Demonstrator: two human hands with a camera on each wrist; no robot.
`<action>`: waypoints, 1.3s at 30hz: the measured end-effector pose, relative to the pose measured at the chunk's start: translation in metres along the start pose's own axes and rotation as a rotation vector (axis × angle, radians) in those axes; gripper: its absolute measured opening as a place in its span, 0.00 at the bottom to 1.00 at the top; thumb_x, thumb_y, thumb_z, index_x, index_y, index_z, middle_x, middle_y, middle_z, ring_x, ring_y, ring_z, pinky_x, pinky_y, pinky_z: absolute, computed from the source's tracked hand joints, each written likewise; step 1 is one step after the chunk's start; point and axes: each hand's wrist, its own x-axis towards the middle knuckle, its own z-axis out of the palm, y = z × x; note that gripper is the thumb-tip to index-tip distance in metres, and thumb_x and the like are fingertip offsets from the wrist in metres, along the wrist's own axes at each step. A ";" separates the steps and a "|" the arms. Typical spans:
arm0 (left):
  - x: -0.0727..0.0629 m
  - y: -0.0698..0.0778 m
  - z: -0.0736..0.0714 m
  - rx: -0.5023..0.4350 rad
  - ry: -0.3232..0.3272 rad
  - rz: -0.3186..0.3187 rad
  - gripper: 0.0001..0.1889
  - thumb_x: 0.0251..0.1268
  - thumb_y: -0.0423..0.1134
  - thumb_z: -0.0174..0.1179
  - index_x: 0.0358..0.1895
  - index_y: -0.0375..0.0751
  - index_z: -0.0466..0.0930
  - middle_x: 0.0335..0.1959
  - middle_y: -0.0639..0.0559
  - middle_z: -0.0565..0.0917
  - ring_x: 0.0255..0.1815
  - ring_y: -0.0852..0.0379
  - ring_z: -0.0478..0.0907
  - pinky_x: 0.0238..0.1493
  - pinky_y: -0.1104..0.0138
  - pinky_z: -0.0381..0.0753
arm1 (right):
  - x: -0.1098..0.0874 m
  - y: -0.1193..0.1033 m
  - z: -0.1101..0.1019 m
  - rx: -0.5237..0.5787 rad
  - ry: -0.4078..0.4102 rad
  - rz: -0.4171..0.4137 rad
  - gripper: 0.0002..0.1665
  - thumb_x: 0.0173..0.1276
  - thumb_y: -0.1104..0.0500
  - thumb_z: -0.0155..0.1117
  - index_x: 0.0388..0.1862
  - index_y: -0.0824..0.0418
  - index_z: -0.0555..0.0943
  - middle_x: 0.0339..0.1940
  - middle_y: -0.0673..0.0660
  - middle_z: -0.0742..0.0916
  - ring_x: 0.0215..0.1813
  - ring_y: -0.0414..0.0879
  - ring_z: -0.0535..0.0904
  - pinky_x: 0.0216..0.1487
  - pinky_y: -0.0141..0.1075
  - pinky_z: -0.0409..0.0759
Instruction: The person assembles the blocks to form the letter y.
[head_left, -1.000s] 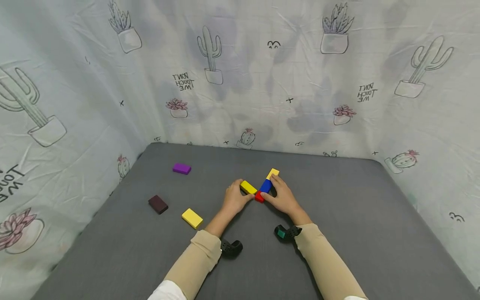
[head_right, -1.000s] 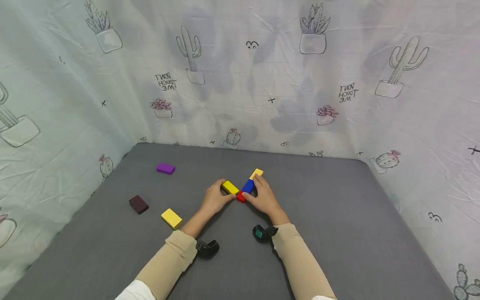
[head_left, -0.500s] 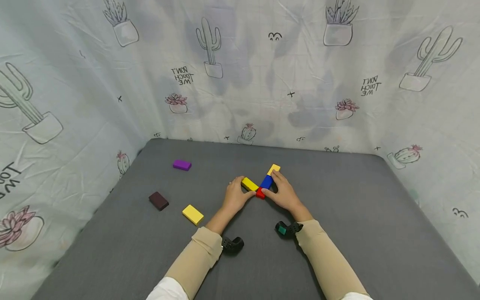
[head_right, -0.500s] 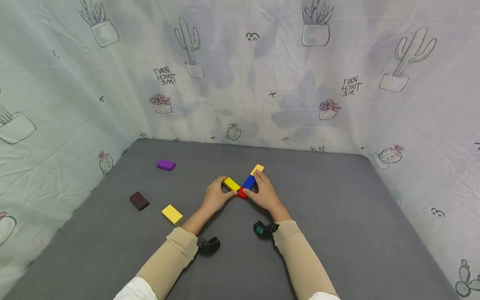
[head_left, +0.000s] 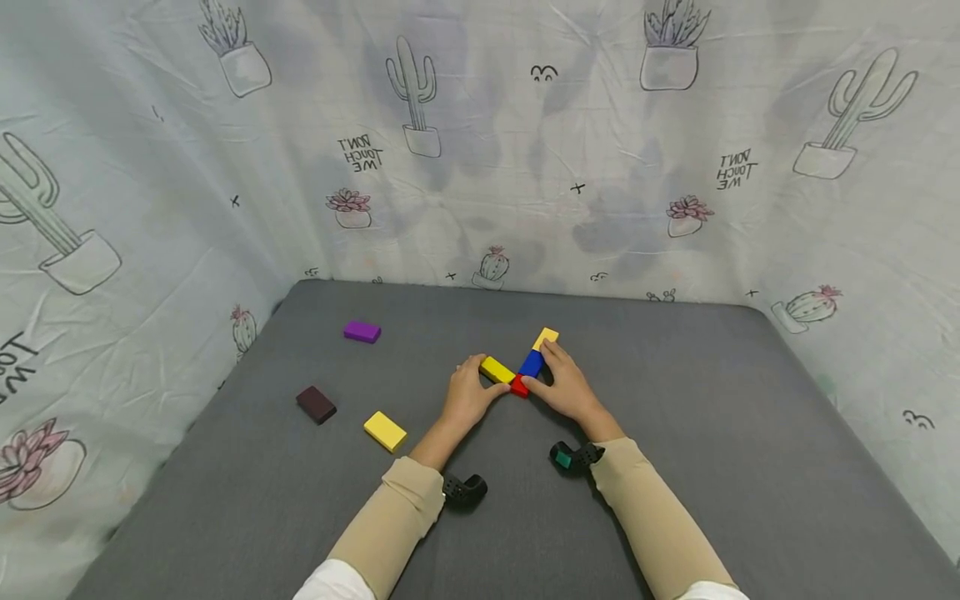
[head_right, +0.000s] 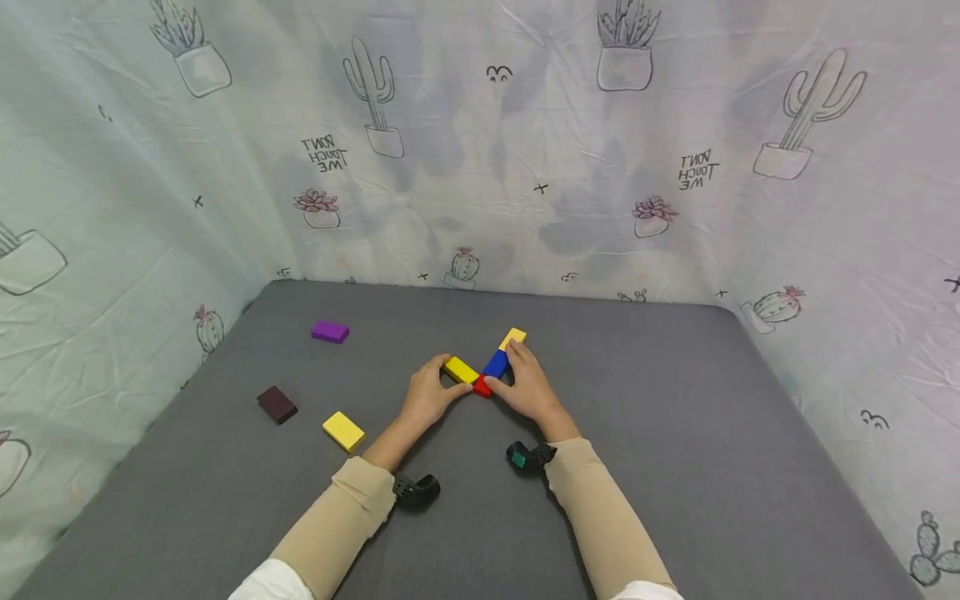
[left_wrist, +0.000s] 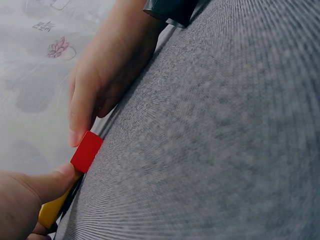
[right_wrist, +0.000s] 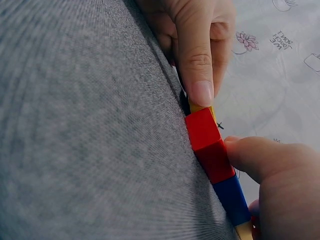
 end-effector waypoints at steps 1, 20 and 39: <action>0.000 0.000 0.000 0.004 0.001 0.001 0.36 0.54 0.46 0.70 0.64 0.33 0.69 0.64 0.36 0.72 0.66 0.36 0.66 0.66 0.48 0.66 | 0.000 0.000 0.000 -0.001 0.000 -0.001 0.48 0.67 0.41 0.58 0.74 0.68 0.54 0.76 0.64 0.58 0.76 0.61 0.51 0.72 0.57 0.53; -0.006 0.001 0.006 0.032 0.042 -0.010 0.34 0.54 0.45 0.69 0.63 0.33 0.70 0.64 0.35 0.72 0.66 0.29 0.63 0.65 0.43 0.64 | -0.002 -0.003 0.001 -0.007 0.008 -0.013 0.48 0.67 0.43 0.59 0.74 0.70 0.53 0.76 0.65 0.58 0.76 0.61 0.51 0.72 0.57 0.54; -0.003 0.001 0.005 0.038 0.053 0.004 0.33 0.54 0.43 0.69 0.61 0.32 0.70 0.62 0.34 0.73 0.66 0.34 0.66 0.68 0.46 0.62 | 0.000 -0.001 0.001 -0.002 0.018 -0.020 0.49 0.67 0.42 0.59 0.74 0.69 0.54 0.76 0.65 0.58 0.76 0.61 0.52 0.73 0.56 0.54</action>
